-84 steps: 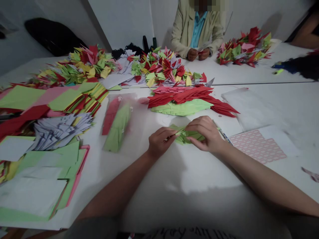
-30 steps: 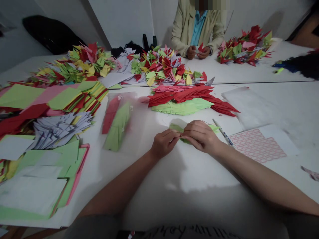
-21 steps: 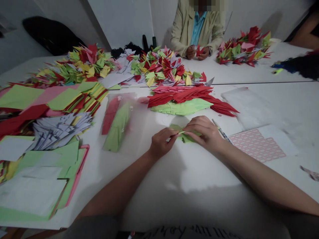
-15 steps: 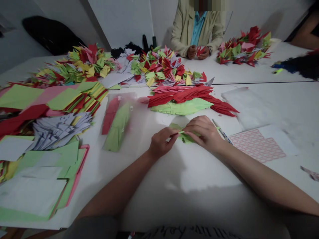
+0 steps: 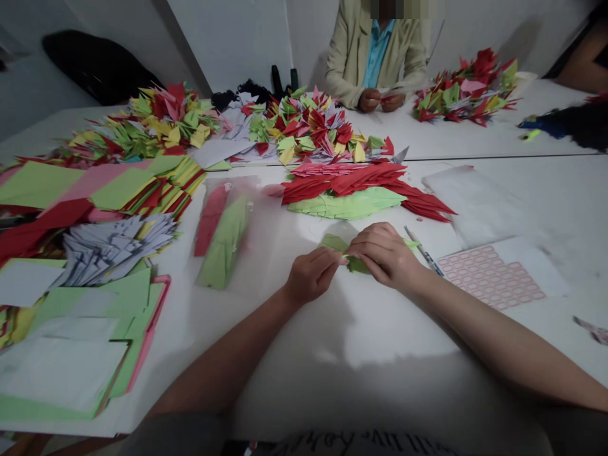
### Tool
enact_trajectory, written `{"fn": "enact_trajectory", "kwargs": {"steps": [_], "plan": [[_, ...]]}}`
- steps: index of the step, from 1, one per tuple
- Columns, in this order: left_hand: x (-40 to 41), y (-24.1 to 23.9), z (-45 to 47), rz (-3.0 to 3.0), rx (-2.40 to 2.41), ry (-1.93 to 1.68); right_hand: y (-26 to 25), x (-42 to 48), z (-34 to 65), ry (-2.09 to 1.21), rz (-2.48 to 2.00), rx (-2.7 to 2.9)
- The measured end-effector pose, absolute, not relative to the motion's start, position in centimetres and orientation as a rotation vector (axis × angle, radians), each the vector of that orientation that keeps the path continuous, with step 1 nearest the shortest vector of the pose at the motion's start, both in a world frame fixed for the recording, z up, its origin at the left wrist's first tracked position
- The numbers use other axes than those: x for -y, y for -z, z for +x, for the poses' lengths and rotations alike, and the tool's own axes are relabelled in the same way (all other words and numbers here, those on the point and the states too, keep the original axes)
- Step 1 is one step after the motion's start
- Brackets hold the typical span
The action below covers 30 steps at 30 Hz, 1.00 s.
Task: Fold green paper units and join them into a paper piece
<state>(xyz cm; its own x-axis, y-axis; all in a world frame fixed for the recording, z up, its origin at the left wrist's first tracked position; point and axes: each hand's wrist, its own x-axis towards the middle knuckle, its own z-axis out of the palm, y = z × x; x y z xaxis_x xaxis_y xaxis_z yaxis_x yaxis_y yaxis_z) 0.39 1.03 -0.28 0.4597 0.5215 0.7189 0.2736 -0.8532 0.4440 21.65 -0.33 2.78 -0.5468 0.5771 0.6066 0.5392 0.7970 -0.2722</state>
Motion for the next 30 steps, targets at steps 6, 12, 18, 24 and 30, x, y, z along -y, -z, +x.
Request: {"fn": "enact_trajectory", "kwargs": {"steps": [6, 12, 18, 24, 30], "plan": [[-1.5, 0.5, 0.3, 2.423, -0.725, -1.428, -3.4, -0.2, 22.6, -0.03, -0.876, 2.22], [-1.3, 0.6, 0.7, 2.536, -0.769, -1.36, -3.2, 0.3, 21.8, 0.078, -0.872, 2.261], [-1.3, 0.6, 0.5, 2.55, -0.732, -1.34, -3.5, 0.3, 21.8, 0.11, -0.83, 2.293], [-1.8, 0.5, 0.2, 2.428, -0.772, -1.46, -4.1, -0.5, 23.3, 0.037, -0.885, 2.241], [-1.8, 0.6, 0.4, 2.228, -0.865, -1.558, -3.6, -1.1, 23.7, -0.056, -0.948, 2.187]]}}
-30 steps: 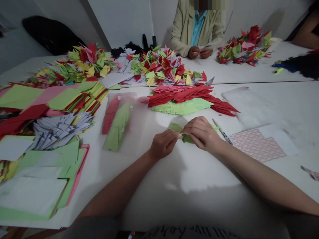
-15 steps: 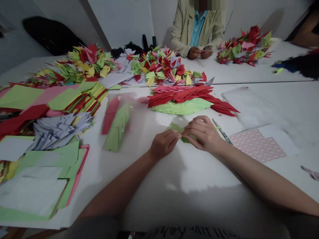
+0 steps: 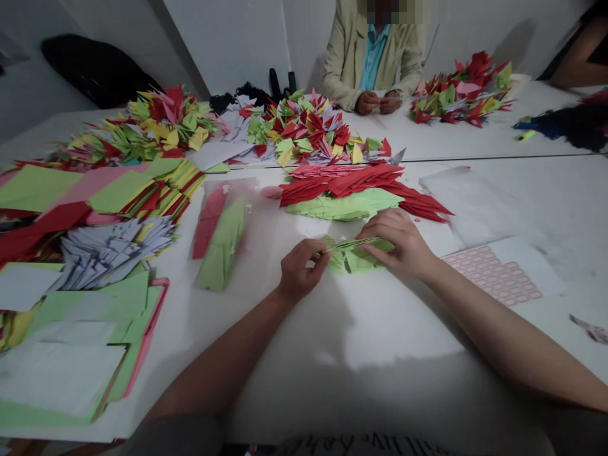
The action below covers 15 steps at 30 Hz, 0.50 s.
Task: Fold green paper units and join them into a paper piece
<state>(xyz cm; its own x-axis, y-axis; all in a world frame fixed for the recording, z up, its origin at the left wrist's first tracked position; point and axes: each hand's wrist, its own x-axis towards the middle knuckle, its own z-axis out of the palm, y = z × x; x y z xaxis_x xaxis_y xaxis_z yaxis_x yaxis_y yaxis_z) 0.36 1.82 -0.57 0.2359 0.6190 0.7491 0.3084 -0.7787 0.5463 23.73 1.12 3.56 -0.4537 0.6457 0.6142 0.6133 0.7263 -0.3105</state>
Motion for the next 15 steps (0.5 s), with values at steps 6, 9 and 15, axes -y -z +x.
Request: {"fn": "enact_trajectory", "kwargs": {"steps": [6, 9, 15], "plan": [[-2.1, 0.8, 0.3, 2.287, -0.886, -1.364, -3.2, -1.0, 23.4, -0.098, -0.905, 2.185], [-2.3, 1.0, 0.2, 2.356, -0.92, -1.367, -3.3, -0.8, 23.2, -0.063, -0.921, 2.205], [-2.0, 1.1, 0.2, 2.547, -0.928, -1.373, -3.5, -0.2, 22.5, 0.184, -0.918, 2.312]]}}
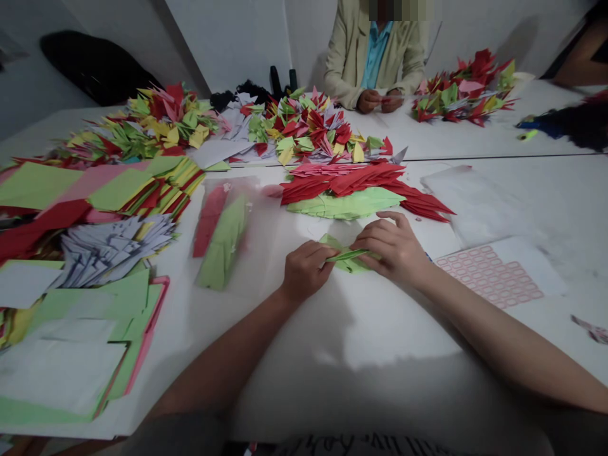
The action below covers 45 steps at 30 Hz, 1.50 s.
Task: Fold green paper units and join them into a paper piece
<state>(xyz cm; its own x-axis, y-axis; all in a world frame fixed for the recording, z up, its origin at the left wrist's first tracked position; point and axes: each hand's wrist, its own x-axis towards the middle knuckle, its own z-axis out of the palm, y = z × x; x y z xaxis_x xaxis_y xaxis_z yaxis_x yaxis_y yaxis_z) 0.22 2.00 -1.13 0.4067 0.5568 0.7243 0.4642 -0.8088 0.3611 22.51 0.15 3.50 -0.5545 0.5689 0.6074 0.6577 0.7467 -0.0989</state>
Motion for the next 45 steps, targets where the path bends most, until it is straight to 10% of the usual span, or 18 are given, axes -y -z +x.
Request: {"fn": "enact_trajectory", "kwargs": {"steps": [45], "plan": [[-1.4, 0.6, 0.3, 2.593, -0.816, -1.402, -3.8, 0.7, 21.6, 0.245, -0.953, 2.211]]}}
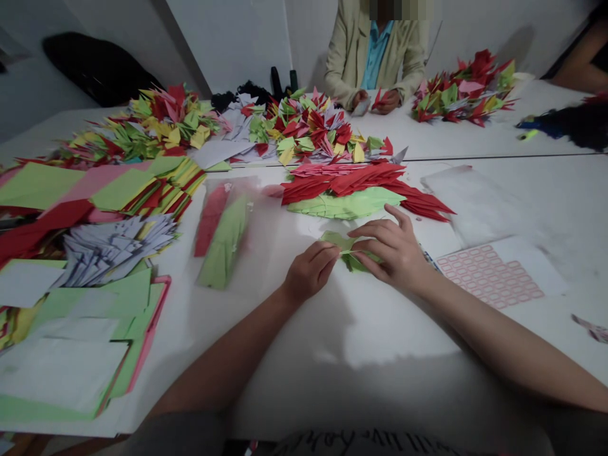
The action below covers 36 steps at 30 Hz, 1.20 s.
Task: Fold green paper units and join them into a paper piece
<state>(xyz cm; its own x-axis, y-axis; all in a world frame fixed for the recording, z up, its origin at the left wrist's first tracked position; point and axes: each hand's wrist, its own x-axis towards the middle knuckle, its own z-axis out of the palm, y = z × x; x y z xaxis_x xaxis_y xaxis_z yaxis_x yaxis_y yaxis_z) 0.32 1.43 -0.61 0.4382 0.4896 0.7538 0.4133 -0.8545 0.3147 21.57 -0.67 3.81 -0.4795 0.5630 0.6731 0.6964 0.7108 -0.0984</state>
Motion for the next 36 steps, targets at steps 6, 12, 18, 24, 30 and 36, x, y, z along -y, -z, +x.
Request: {"fn": "enact_trajectory", "kwargs": {"steps": [6, 12, 18, 24, 30, 36], "plan": [[-1.0, 0.8, 0.4, 2.652, -0.801, -1.301, -3.6, 0.7, 21.4, 0.193, -0.892, 2.261], [-1.6, 0.4, 0.3, 2.426, -0.799, -1.456, -4.3, 0.0, 22.6, 0.182, -0.934, 2.223], [-2.1, 0.7, 0.3, 2.273, -0.834, -1.49, -4.9, -0.5, 23.7, 0.185, -0.974, 2.175], [-2.0, 1.0, 0.4, 2.255, -0.85, -1.478, -5.3, -0.1, 23.7, 0.082, -0.901, 2.136], [-1.3, -0.2, 0.8, 2.065, -0.787, -1.335, -5.9, 0.4, 23.0, -0.279, -0.869, 2.095], [-1.2, -0.4, 1.3, 2.027, -0.749, -1.244, -5.6, 0.9, 22.6, -0.536, -1.036, 1.925]]}}
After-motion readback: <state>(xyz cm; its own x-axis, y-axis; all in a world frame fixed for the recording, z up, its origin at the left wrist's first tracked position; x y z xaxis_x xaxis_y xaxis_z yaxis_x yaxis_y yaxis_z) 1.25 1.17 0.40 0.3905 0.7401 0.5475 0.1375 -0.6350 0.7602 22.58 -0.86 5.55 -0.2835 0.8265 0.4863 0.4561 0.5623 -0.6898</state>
